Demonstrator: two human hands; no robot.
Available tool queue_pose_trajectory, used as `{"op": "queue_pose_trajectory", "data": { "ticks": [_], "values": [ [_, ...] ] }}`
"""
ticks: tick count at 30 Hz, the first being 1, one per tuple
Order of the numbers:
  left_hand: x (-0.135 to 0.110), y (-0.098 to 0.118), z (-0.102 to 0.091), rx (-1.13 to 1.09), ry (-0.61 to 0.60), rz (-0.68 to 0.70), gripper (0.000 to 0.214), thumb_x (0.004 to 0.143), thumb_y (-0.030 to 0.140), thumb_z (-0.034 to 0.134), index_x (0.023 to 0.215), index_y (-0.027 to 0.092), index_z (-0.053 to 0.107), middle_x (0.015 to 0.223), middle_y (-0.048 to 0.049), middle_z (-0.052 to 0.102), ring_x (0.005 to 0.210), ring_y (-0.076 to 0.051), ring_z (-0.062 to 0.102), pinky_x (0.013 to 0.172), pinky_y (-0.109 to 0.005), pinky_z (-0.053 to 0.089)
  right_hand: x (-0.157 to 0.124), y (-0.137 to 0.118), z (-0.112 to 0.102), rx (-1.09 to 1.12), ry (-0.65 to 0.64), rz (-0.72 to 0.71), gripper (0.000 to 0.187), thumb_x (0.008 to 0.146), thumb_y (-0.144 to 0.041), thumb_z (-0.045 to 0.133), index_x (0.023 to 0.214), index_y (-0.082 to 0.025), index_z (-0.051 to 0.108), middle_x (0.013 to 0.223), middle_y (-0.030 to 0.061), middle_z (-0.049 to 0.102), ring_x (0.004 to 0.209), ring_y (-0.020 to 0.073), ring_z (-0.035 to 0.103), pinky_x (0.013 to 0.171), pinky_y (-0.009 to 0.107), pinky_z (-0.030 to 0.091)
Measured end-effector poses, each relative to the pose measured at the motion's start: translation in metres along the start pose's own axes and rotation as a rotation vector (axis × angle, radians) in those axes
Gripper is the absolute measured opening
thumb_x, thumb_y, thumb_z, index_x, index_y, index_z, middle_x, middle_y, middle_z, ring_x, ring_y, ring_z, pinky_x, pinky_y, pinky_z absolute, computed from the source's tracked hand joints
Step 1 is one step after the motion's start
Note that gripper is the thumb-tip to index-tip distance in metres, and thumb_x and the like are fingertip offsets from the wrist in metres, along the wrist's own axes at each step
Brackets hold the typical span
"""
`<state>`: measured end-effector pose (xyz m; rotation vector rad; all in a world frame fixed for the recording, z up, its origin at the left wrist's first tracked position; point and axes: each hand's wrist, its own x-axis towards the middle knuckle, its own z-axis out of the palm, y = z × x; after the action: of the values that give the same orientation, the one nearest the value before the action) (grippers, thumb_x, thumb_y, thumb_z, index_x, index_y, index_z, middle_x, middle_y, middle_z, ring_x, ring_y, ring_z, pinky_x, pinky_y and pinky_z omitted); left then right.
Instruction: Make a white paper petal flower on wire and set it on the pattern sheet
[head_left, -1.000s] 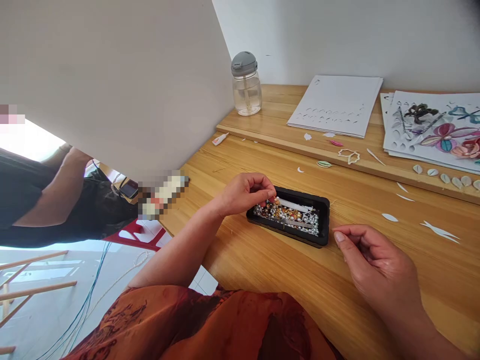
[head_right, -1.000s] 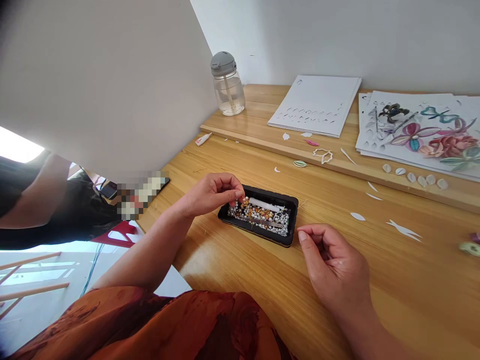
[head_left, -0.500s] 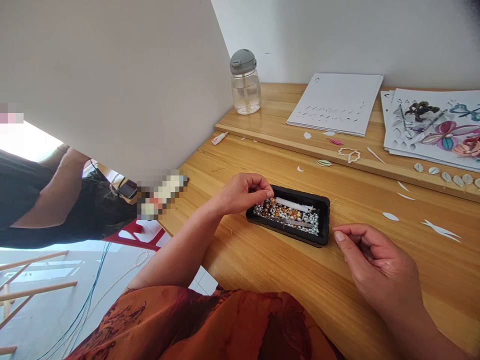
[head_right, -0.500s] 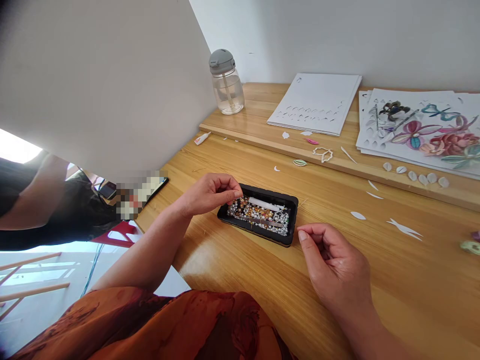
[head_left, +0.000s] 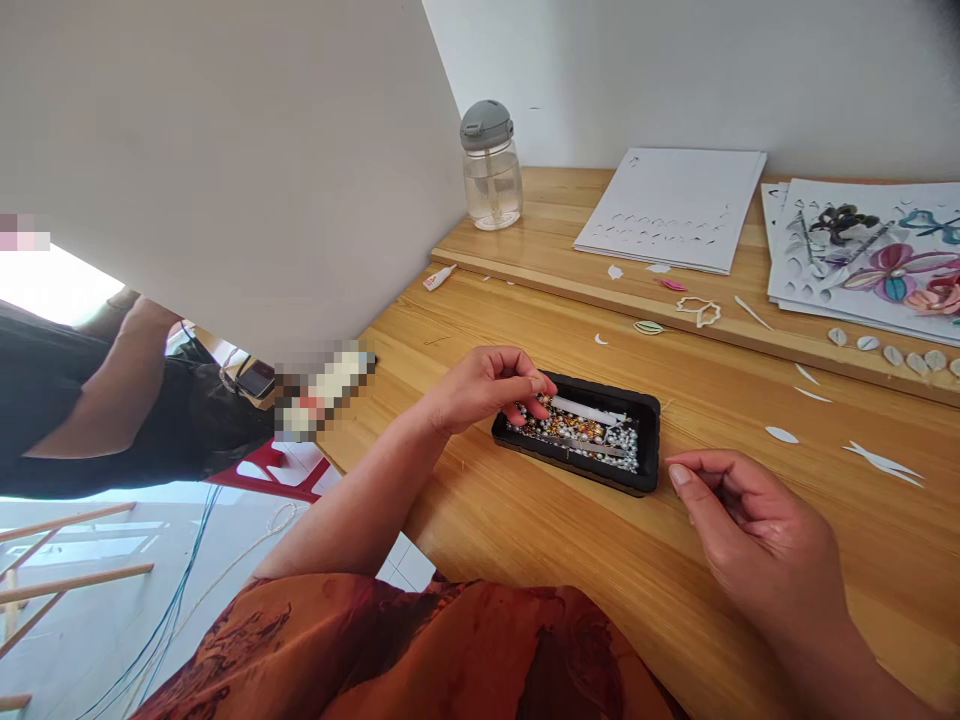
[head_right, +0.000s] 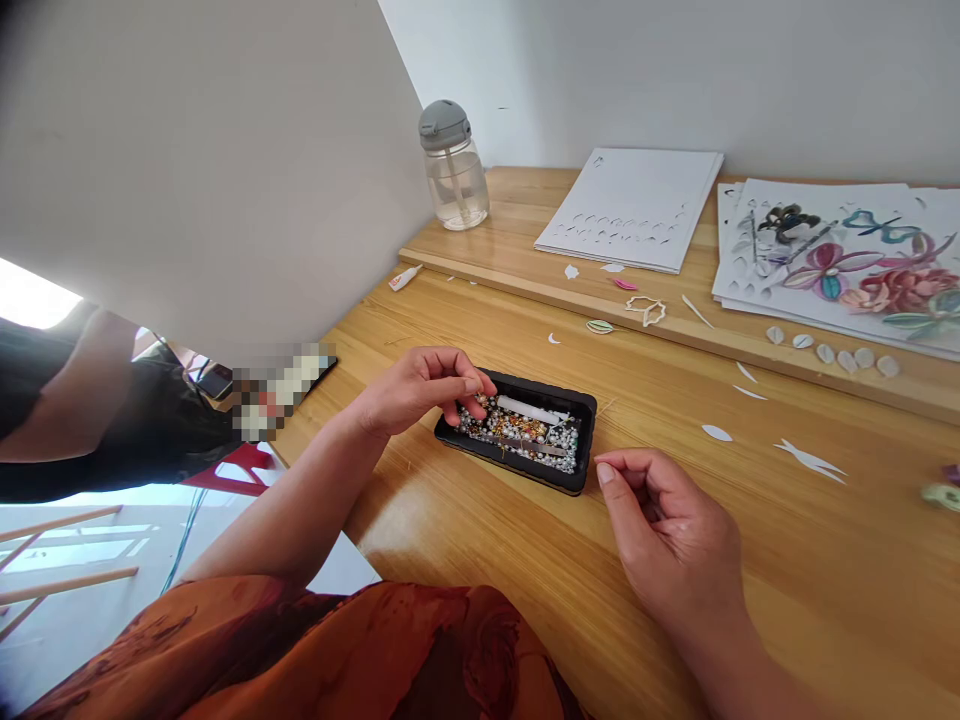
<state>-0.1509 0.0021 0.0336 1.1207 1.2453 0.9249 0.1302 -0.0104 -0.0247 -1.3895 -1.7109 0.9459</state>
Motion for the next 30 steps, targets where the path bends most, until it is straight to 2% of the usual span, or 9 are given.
{"op": "queue_pose_trajectory", "data": {
  "ticks": [5,10,15,19,24,27,30],
  "values": [
    [0.001,0.000,0.003,-0.019,-0.015,-0.027,0.026,0.080,0.034,0.068,0.079,0.011,0.057,0.089,-0.0106,0.070,0.075,-0.016,0.071,0.057,-0.020,0.056,0.000,-0.001,0.000,0.001,0.001,-0.004,0.021,0.085,-0.043,0.061,0.091,-0.024,0.067,0.080,0.0014,0.068,0.067,0.0137,0.059,0.055,0.022,0.045],
    [0.002,-0.001,0.005,0.023,-0.002,-0.037,0.027,0.081,0.036,0.068,0.081,0.012,0.057,0.080,-0.0073,0.069,0.067,-0.014,0.069,0.053,-0.019,0.055,0.000,-0.001,0.001,0.006,-0.001,0.004,0.021,0.085,-0.043,0.062,0.091,-0.024,0.067,0.081,0.0020,0.068,0.068,0.0144,0.060,0.055,0.022,0.045],
    [0.001,-0.002,0.004,0.133,-0.005,-0.040,0.027,0.083,0.040,0.064,0.084,0.013,0.057,0.081,-0.0061,0.070,0.055,-0.009,0.064,0.042,-0.015,0.045,0.000,0.000,0.001,-0.012,0.000,0.007,0.022,0.085,-0.044,0.062,0.091,-0.023,0.067,0.075,0.0012,0.067,0.061,0.0131,0.057,0.052,0.022,0.043],
    [0.001,-0.002,0.002,0.231,0.065,0.012,0.027,0.081,0.039,0.066,0.084,0.012,0.063,0.083,-0.0037,0.069,0.045,-0.002,0.052,0.039,-0.014,0.035,0.000,0.001,0.000,-0.019,0.000,-0.004,0.022,0.085,-0.044,0.061,0.091,-0.023,0.067,0.079,0.0018,0.068,0.065,0.0139,0.059,0.052,0.022,0.044],
    [0.002,-0.002,0.001,0.203,0.090,0.050,0.028,0.077,0.039,0.071,0.084,0.012,0.070,0.071,-0.0016,0.065,0.053,-0.005,0.050,0.047,-0.016,0.038,0.002,0.002,0.001,0.010,-0.017,-0.010,0.021,0.086,-0.043,0.061,0.091,-0.023,0.066,0.078,0.0012,0.068,0.063,0.0126,0.057,0.054,0.021,0.044],
    [-0.001,0.001,0.005,0.162,0.076,0.049,0.029,0.077,0.041,0.070,0.086,0.013,0.072,0.079,-0.0045,0.069,0.058,-0.006,0.053,0.049,-0.017,0.038,0.001,0.001,0.001,0.053,-0.005,-0.031,0.020,0.087,-0.041,0.061,0.091,-0.022,0.065,0.080,0.0022,0.068,0.067,0.0139,0.059,0.057,0.022,0.046],
    [-0.005,0.003,0.017,0.075,0.055,0.028,0.030,0.077,0.042,0.070,0.085,0.014,0.073,0.084,-0.0054,0.070,0.059,-0.006,0.053,0.047,-0.017,0.035,-0.001,-0.002,0.002,0.109,0.009,-0.080,0.017,0.088,-0.038,0.062,0.090,-0.022,0.065,0.079,0.0027,0.066,0.069,0.0146,0.059,0.060,0.023,0.048]
  ]
}}
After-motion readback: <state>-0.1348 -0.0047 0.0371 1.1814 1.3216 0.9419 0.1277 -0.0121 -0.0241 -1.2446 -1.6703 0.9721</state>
